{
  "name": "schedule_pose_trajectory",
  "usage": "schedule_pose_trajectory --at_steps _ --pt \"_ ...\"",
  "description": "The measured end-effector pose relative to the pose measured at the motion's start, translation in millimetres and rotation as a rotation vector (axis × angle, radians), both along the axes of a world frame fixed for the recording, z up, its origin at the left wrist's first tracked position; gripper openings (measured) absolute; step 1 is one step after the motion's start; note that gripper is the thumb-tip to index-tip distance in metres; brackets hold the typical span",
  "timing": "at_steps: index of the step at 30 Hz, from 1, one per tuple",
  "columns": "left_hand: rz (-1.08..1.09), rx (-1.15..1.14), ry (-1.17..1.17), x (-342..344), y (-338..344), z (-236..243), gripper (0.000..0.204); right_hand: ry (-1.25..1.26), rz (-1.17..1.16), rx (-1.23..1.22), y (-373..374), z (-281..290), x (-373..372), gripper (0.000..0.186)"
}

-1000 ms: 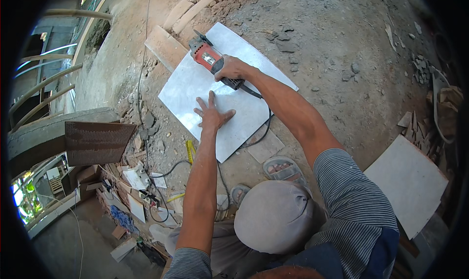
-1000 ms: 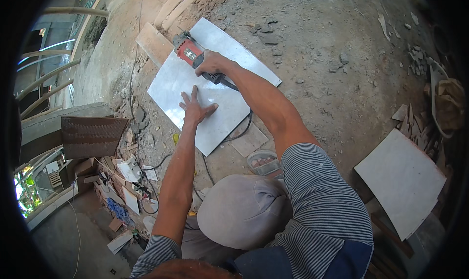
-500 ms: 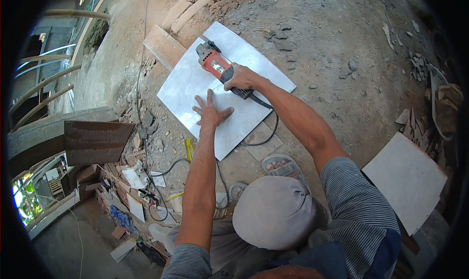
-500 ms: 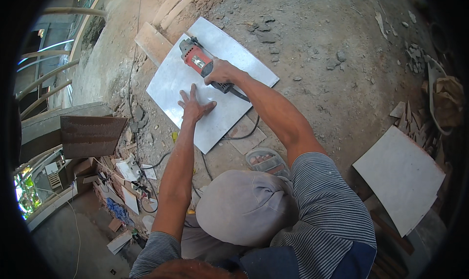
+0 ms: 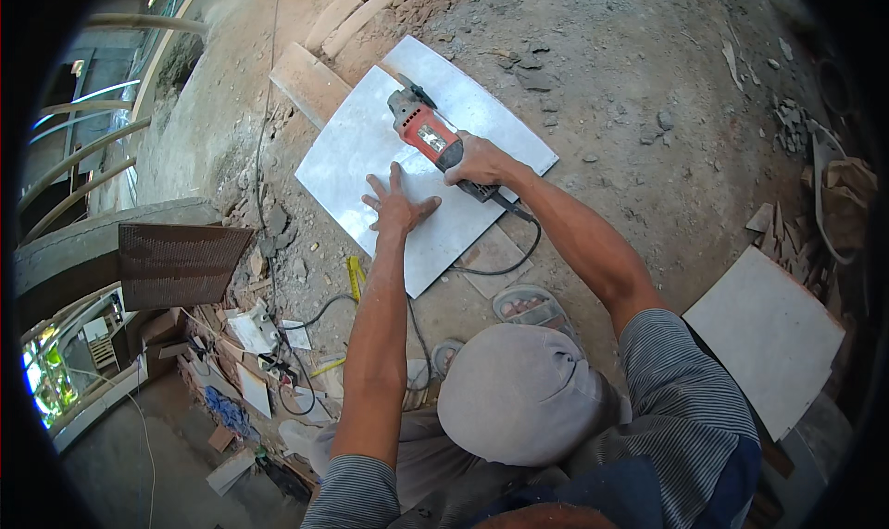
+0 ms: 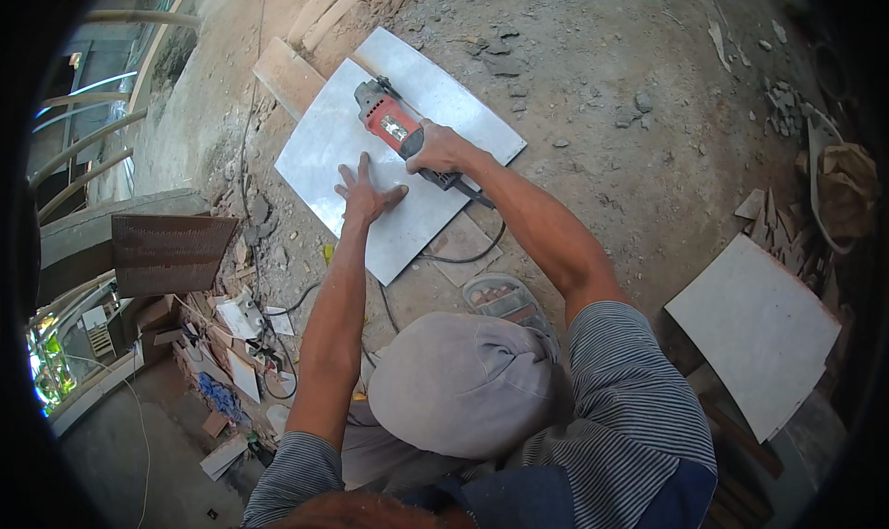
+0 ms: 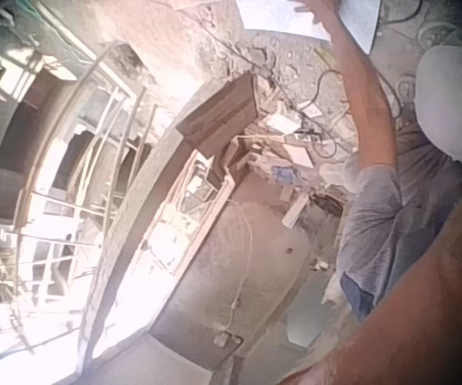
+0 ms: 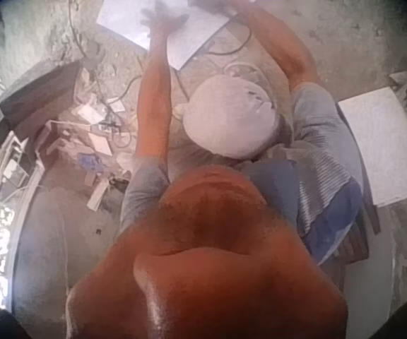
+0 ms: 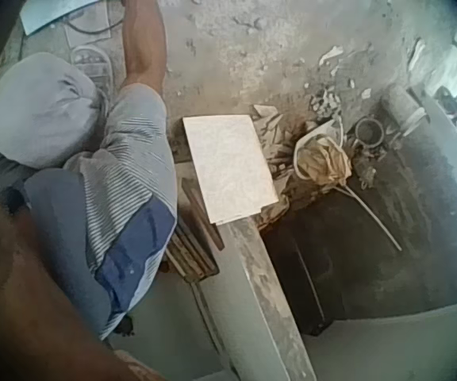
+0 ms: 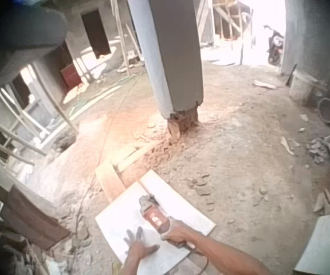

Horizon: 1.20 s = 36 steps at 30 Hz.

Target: The person cuts a tile using an angle grinder and then handles several tile pieces.

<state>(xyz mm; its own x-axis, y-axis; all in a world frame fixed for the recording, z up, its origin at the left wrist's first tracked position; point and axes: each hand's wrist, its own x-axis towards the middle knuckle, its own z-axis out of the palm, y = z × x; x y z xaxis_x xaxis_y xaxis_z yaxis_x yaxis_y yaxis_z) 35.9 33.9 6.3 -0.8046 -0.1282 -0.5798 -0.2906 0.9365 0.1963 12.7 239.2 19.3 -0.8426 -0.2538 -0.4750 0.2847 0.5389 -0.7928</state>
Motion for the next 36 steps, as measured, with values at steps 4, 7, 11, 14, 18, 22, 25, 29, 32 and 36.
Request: schedule_pose_trajectory --at_steps 4,7,11,14,18,22,25,29,32,36 --pt "0.004 0.001 0.0 -1 -1 0 0.119 -0.023 0.0 0.018 3 5 10 0.088" --pt "0.007 -0.001 -0.006 -1 0 1 0.12 -0.033 0.016 0.021 7 7 16 0.088" --pt "0.004 0.006 0.0 0 1 1 0.12 -0.019 0.003 0.037 11 -3 24 0.087" --pt "0.012 0.019 0.009 0 -1 0 0.12 -0.015 -0.007 0.047 12 -8 32 0.087" --pt "0.004 0.005 -0.001 0 -1 -1 0.12 -0.019 -0.024 0.011 17 -9 43 0.087" --pt "0.004 0.012 -0.007 -2 1 -3 0.12 -0.034 -0.028 0.029 24 -9 53 0.09" --pt "0.018 0.011 -0.024 -1 -4 -2 0.119 -0.032 -0.017 0.015 23 1 59 0.09" --pt "0.017 0.005 -0.038 -2 0 0 0.119 -0.023 -0.036 0.012 28 2 67 0.092" --pt "0.018 0.003 -0.052 -2 1 2 0.12 -0.036 -0.024 0.009 31 4 73 0.091" --pt "0.017 0.005 -0.052 -2 1 2 0.12 -0.014 -0.029 0.037 35 -2 83 0.09"
